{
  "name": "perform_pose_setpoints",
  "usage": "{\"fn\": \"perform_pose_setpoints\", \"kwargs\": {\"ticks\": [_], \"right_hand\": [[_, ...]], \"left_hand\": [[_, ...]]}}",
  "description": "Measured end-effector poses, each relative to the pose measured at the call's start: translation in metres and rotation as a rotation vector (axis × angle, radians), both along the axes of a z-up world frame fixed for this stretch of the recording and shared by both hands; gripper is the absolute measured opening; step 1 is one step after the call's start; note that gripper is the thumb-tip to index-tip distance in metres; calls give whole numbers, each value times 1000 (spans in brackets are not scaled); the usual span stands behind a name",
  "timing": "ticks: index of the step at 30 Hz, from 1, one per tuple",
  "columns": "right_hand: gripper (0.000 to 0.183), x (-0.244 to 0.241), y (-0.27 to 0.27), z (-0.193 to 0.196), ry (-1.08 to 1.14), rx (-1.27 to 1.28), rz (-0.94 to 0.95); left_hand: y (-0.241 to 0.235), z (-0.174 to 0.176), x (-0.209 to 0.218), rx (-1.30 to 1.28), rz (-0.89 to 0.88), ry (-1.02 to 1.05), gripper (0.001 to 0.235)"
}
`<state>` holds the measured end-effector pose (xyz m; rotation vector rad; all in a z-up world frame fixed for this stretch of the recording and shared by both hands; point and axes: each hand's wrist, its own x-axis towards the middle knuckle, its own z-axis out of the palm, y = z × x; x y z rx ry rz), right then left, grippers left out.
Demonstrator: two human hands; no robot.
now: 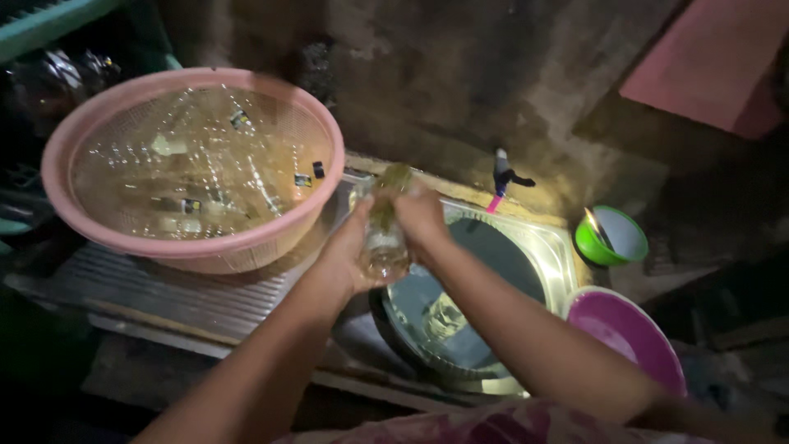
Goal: The person washes plastic bottles at a kitchen sink. They add soap to a basin, rinse a scrubber, then scrub and rinse several plastic bottles one by one, placing them into a pink colander.
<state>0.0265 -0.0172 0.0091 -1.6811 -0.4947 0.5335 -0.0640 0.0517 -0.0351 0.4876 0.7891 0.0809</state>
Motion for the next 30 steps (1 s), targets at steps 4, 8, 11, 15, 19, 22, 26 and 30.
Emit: {"fn": "perform_pose_setpoints", "kwargs": {"ticks": [4,8,11,15,19,22,26,30], "right_hand": [[34,-24,-50,-28,-407,18,65],[29,14,-43,-37,60,-47,108],[27,38,-30,-48,321,14,109],[27,24,-35,-55,530,81,92],[30,-11,-53,-34,128,11,149],[32,-12,-45,-17,-212,-35,190],[26,29,-6,-19,205,18,225],[24,48,13,-46,655,278,228]], "left_hand": [[-22,-26,-7,-25,-2,-110,58],[-35,-36,-2,-64,-78,-32,65],[-45,-34,-3,-66,-84,-108,54],[-48,-28,-10,4,1,-4,61],[-35,-17,-8,87,81,46,69],[-27,-12,-6,157,71,32,60],[-23,-10,-10,144,-69,-136,57],[-25,-6,-14,118,-35,-163,48]]}}
